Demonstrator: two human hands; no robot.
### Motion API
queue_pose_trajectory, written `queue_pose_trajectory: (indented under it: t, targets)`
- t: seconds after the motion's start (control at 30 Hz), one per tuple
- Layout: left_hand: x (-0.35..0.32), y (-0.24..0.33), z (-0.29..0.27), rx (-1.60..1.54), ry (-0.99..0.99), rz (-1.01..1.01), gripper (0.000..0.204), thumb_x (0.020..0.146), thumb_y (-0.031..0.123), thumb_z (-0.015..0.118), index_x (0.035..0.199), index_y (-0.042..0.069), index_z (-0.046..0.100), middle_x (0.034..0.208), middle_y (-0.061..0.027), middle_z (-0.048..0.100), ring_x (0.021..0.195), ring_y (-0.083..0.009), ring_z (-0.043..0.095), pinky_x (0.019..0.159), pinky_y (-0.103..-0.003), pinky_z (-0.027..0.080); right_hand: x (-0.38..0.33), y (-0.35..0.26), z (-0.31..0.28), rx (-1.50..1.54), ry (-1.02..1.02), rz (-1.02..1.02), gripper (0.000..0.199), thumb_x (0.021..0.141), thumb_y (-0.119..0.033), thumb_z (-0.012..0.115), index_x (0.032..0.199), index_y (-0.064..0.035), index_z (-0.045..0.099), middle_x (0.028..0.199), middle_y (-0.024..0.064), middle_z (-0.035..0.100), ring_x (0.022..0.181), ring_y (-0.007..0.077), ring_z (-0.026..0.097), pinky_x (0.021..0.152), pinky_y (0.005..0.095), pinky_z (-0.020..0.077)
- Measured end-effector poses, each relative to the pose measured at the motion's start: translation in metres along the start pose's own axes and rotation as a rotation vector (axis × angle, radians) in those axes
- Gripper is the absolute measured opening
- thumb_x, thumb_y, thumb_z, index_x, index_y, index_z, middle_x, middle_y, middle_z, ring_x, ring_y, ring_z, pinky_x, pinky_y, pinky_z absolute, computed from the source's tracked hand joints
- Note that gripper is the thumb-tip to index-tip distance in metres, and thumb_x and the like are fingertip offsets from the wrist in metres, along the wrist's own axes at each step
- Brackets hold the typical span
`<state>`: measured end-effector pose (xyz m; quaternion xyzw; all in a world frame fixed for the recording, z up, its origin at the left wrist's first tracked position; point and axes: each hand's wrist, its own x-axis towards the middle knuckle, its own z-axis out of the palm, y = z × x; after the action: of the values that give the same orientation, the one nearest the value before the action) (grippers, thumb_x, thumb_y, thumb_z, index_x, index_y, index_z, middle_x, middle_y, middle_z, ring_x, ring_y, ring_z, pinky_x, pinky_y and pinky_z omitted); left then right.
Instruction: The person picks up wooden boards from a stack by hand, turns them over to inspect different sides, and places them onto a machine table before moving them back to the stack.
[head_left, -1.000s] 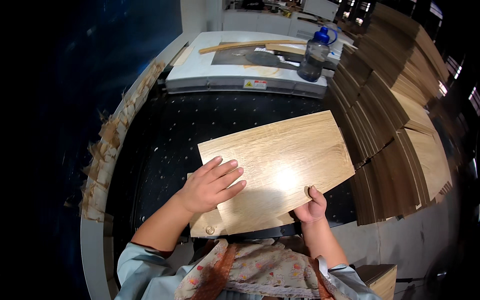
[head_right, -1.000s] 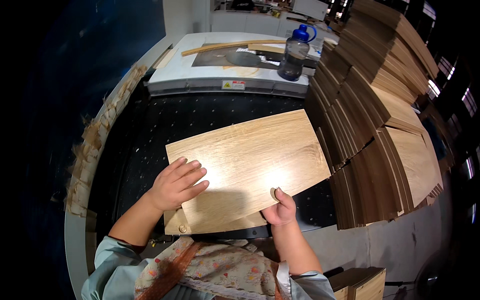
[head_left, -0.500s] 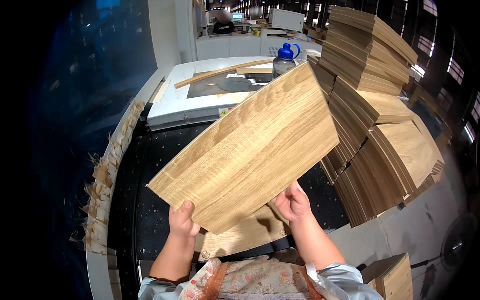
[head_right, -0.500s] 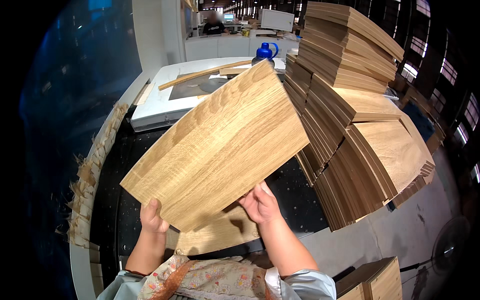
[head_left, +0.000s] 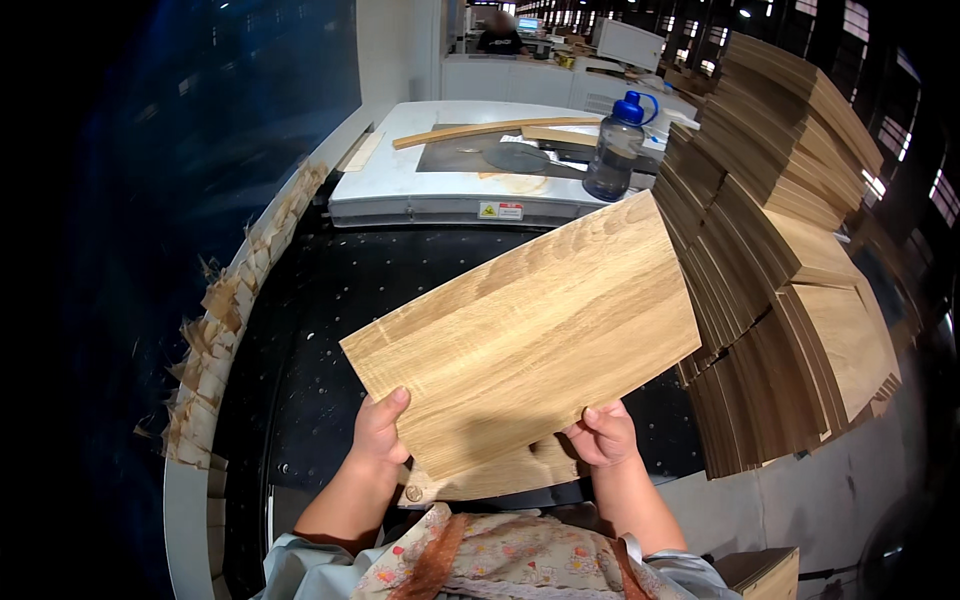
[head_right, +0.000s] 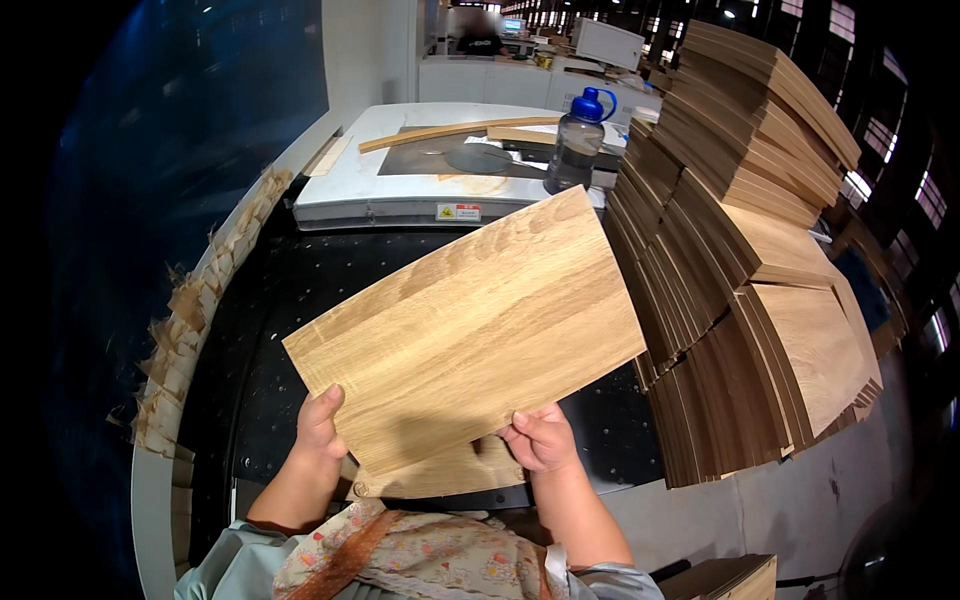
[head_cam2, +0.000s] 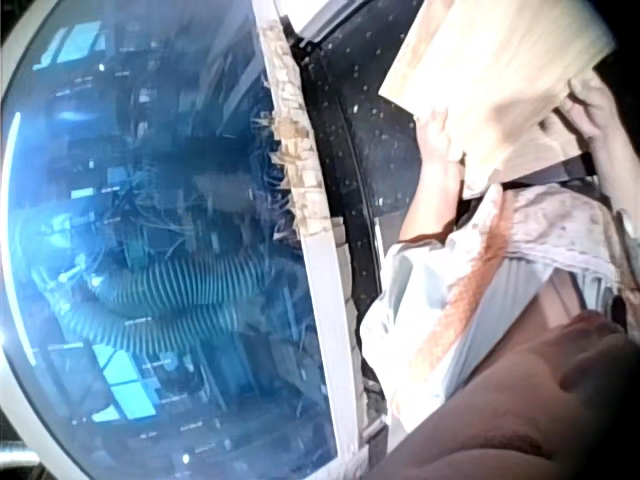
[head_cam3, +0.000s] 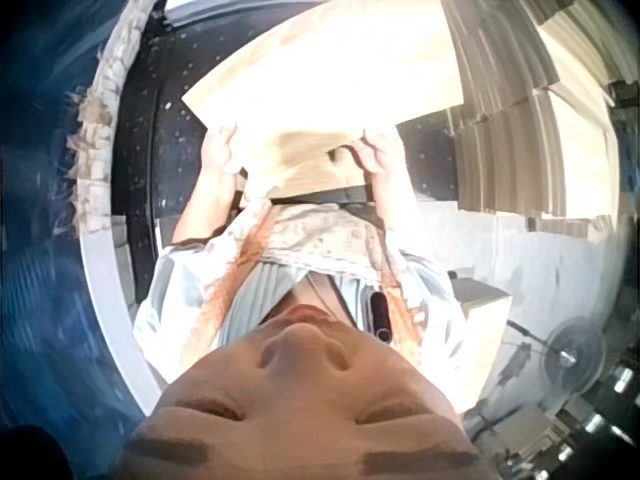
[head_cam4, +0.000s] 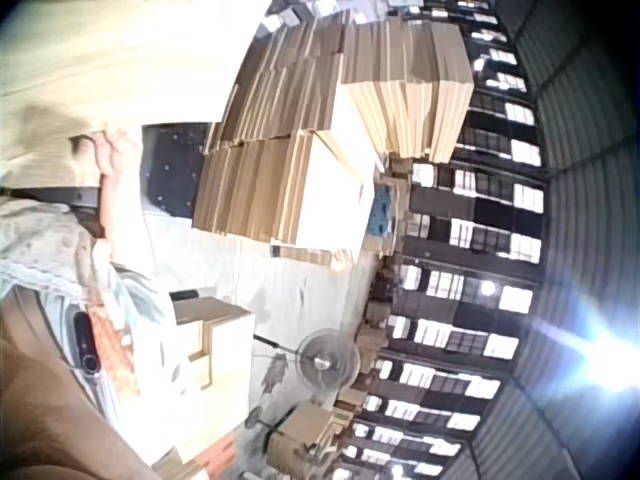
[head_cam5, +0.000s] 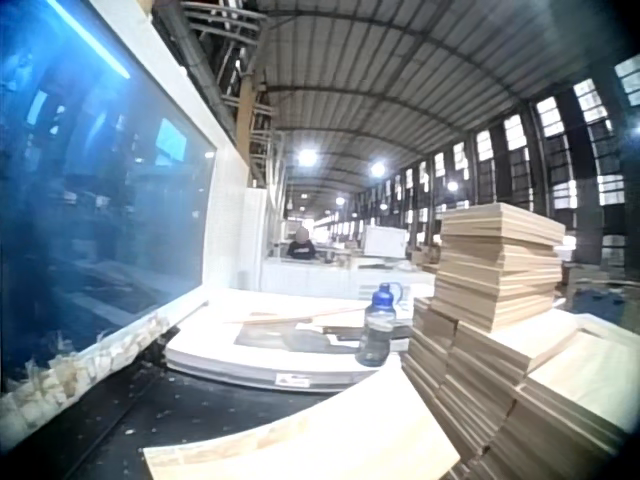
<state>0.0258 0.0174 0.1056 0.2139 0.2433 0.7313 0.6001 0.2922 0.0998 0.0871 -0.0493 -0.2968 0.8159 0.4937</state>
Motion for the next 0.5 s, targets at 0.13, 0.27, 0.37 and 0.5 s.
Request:
queue_pose_trajectory:
  t: [0.13, 0.27, 0.37, 0.5]
  targets:
    - [0.0004, 0.0019, -0.005, 0.004, 0.025, 0.008, 0.063, 0.075, 0.012, 0.069, 0.129, -0.001, 0.038, 0.12, -0.0171, 0.052, 0.11, -0.0309, 0.053, 0.092, -0.044, 0.045, -0.0001, -0.0004, 0.0055, -0.039, -0.009, 0.02, 0.045, 0.081, -0.002, 0.06, 0.123, 0.0013, 0.045, 0.116, 0.0167, 0.057, 0.101, 0.0282, 0.059, 0.08, 0.0389, 0.0513]
    - [0.0003, 0.0036, -0.004, -0.008, 0.002, -0.002, 0.063, 0.076, 0.012, 0.067, 0.129, -0.001, 0.037, 0.121, -0.0177, 0.052, 0.11, -0.0318, 0.053, 0.092, -0.044, 0.045, -0.0006, 0.0014, 0.0061, -0.081, -0.015, 0.0, 0.042, 0.081, -0.003, 0.06, 0.121, 0.0012, 0.048, 0.113, 0.0162, 0.058, 0.098, 0.0264, 0.06, 0.076, 0.0375, 0.0508]
    - [-0.0031, 0.0071, -0.0062, -0.02, -0.022, -0.015, 0.062, 0.077, 0.012, 0.066, 0.129, -0.001, 0.037, 0.121, -0.0183, 0.052, 0.11, -0.0319, 0.053, 0.092, -0.044, 0.045, 0.0003, 0.0046, 0.0092, -0.088, -0.022, 0.018, 0.041, 0.081, -0.003, 0.06, 0.12, 0.0013, 0.048, 0.113, 0.0163, 0.058, 0.098, 0.026, 0.06, 0.076, 0.0375, 0.0508]
    - [-0.0024, 0.0049, -0.0017, 0.013, -0.01, -0.001, 0.059, 0.078, 0.011, 0.065, 0.128, -0.003, 0.038, 0.119, -0.019, 0.052, 0.108, -0.0313, 0.054, 0.091, -0.044, 0.045, -0.0023, -0.0002, 0.0029, -0.061, 0.01, 0.047, 0.045, 0.081, -0.002, 0.059, 0.123, 0.0012, 0.045, 0.116, 0.0175, 0.056, 0.101, 0.0288, 0.059, 0.081, 0.0401, 0.0516]
